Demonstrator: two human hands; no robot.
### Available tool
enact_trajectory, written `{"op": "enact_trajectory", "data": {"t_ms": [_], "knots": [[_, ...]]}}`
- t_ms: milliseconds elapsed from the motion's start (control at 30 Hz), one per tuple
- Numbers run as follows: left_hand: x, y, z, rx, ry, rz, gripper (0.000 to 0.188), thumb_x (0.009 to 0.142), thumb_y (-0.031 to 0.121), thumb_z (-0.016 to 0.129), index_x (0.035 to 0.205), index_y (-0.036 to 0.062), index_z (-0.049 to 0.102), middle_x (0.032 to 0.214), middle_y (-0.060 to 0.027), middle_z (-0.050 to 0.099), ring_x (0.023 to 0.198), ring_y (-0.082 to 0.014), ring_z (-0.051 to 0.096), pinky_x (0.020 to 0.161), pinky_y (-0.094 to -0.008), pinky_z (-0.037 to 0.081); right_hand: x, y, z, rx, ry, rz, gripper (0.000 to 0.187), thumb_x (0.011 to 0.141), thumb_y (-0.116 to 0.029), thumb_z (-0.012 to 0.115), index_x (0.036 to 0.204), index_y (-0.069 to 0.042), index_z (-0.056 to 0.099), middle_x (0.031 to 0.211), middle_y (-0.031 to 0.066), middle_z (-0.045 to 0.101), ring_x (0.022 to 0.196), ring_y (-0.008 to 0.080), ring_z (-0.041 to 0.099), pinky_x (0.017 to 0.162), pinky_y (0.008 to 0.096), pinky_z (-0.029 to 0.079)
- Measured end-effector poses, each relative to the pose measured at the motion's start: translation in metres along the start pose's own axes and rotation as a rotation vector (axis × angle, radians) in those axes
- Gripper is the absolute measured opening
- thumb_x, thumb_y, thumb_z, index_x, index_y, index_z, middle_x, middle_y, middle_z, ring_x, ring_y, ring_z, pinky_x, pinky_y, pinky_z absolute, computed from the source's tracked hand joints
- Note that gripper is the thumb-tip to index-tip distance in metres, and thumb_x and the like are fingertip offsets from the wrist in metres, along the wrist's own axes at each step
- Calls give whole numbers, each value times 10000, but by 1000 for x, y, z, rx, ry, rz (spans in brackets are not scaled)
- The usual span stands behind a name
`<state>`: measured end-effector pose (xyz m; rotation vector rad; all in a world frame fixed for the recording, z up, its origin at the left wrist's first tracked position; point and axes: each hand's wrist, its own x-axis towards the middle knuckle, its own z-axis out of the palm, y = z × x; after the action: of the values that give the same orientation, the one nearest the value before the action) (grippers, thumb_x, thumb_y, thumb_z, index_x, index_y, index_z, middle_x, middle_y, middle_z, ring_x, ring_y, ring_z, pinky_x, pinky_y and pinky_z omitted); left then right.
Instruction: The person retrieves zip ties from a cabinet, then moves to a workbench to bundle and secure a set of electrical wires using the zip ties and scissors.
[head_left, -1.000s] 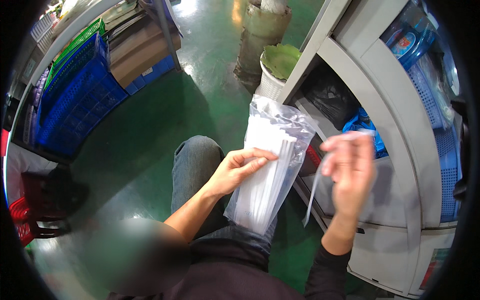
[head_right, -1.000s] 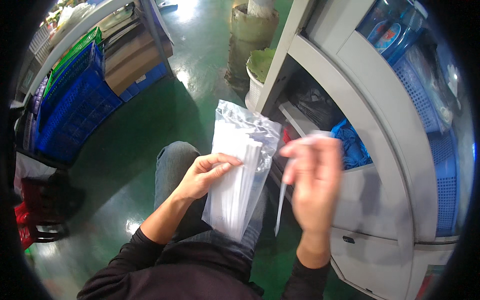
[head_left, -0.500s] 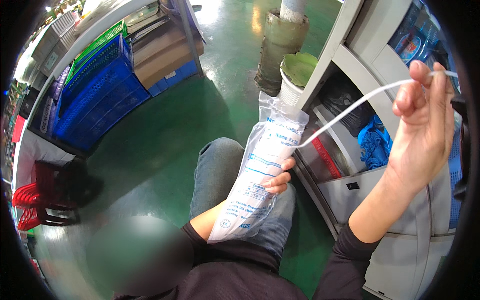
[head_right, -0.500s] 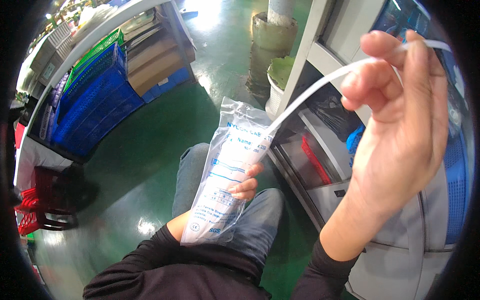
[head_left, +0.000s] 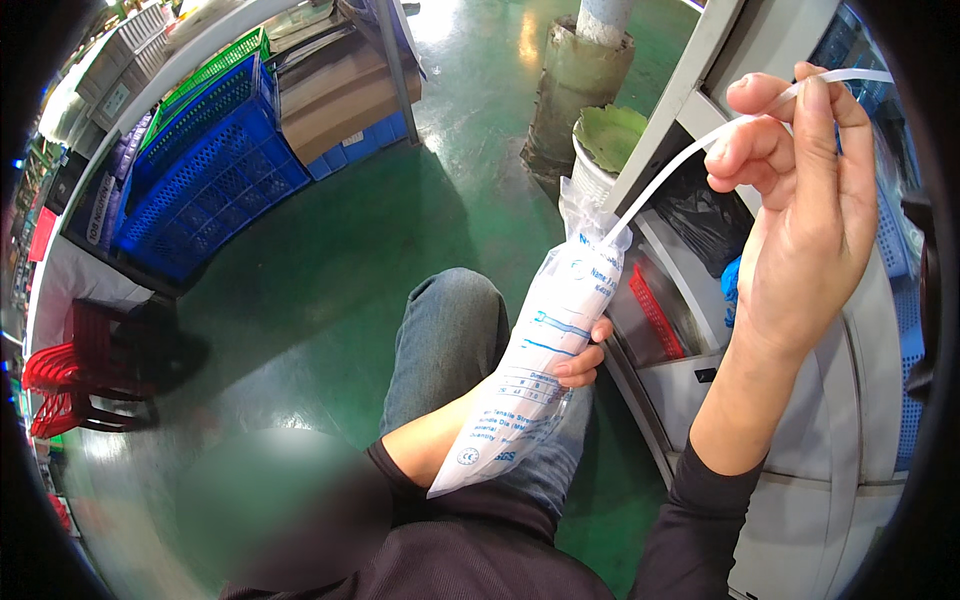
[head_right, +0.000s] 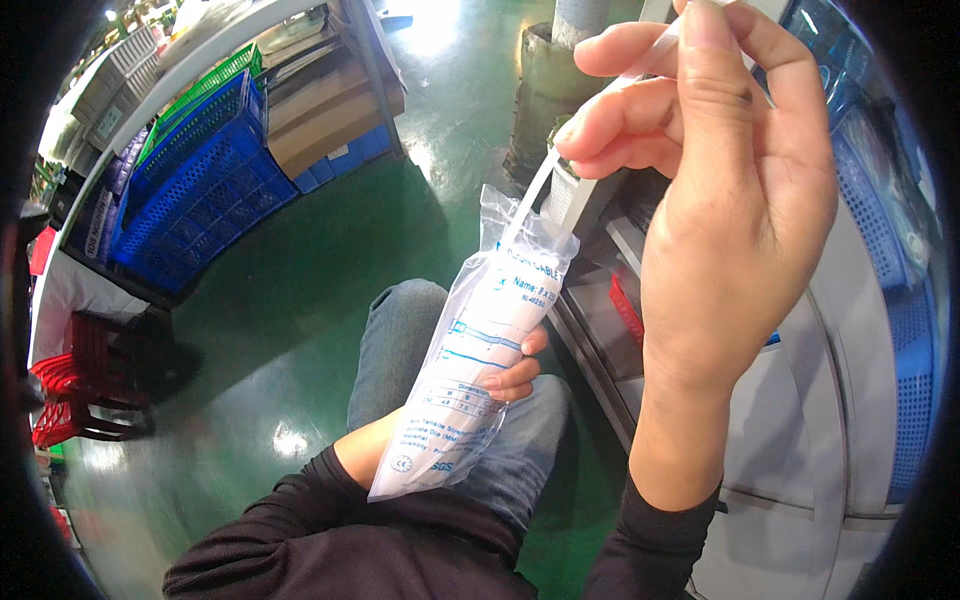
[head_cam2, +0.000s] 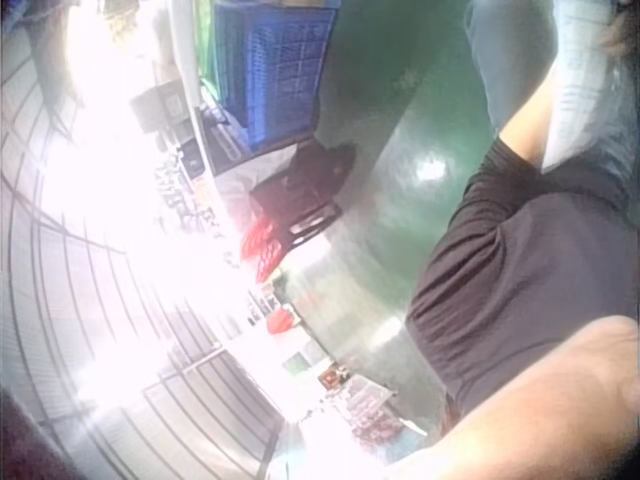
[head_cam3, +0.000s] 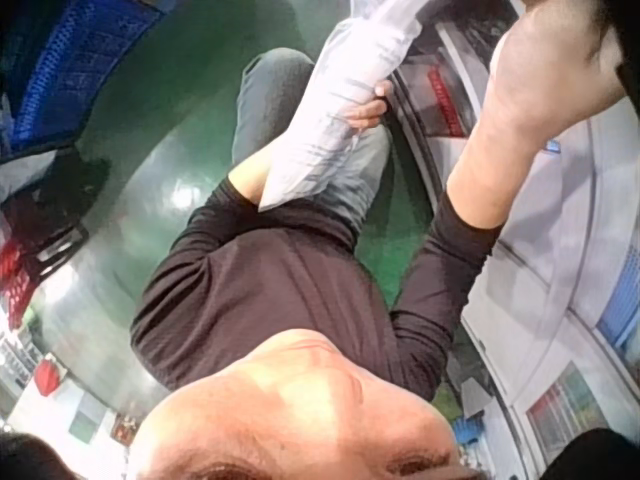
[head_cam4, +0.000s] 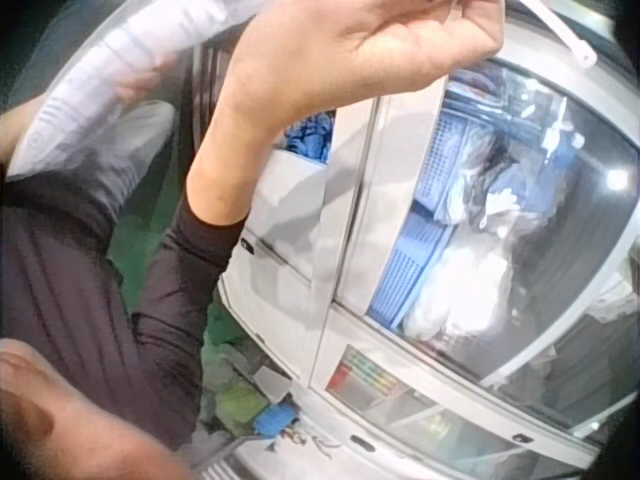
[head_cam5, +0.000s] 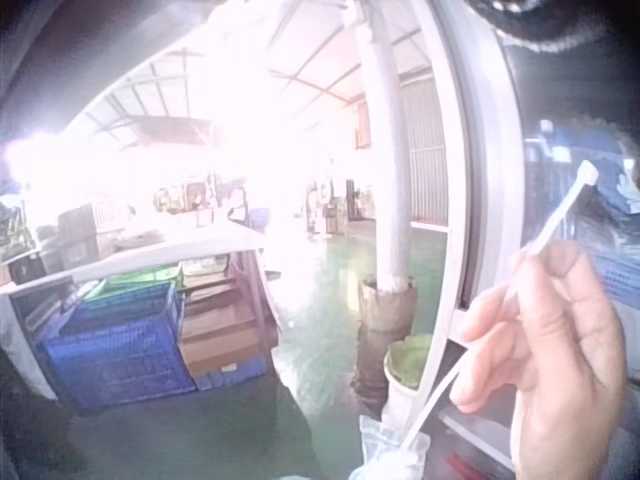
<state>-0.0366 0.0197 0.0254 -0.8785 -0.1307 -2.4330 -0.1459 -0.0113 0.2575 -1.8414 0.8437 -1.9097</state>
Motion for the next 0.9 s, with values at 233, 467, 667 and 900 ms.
{"op": "enact_trajectory", "data": {"t_ms": [233, 467, 667, 900], "knots": [[2, -3, 4, 55, 34, -10, 529, 843, 369, 576, 1125, -29, 368, 666, -108, 485, 536, -154, 441, 540, -246, 376, -3, -2, 9, 34, -48, 37, 214, 958, -186, 455, 1039, 7, 502, 844, 134, 625, 559, 117, 574, 496, 214, 467], [7, -2, 9, 155, 128, 40, 554, 859, 442, 521, 1114, -29, 380, 642, -100, 484, 505, -146, 414, 515, -238, 348, -23, 14, 21, 96, -83, 267, 177, 951, -172, 462, 1009, -9, 498, 815, 111, 642, 543, 104, 587, 480, 196, 454], [13, 1, 22, 201, 154, 83, 544, 872, 467, 482, 1083, -27, 397, 638, -103, 470, 486, -154, 401, 496, -246, 355, -45, 32, 20, 128, -197, 543, 133, 917, -156, 518, 895, -34, 565, 808, 53, 661, 583, 42, 535, 476, 161, 396], [11, 6, 26, 200, 278, 258, 573, 906, 529, 370, 1057, -21, 418, 643, -117, 474, 475, -175, 418, 475, -259, 357, -67, 35, 11, -178, -472, 744, 223, 794, -113, 673, 974, 11, 626, 862, 70, 547, 615, 80, 539, 513, 219, 458]]}}
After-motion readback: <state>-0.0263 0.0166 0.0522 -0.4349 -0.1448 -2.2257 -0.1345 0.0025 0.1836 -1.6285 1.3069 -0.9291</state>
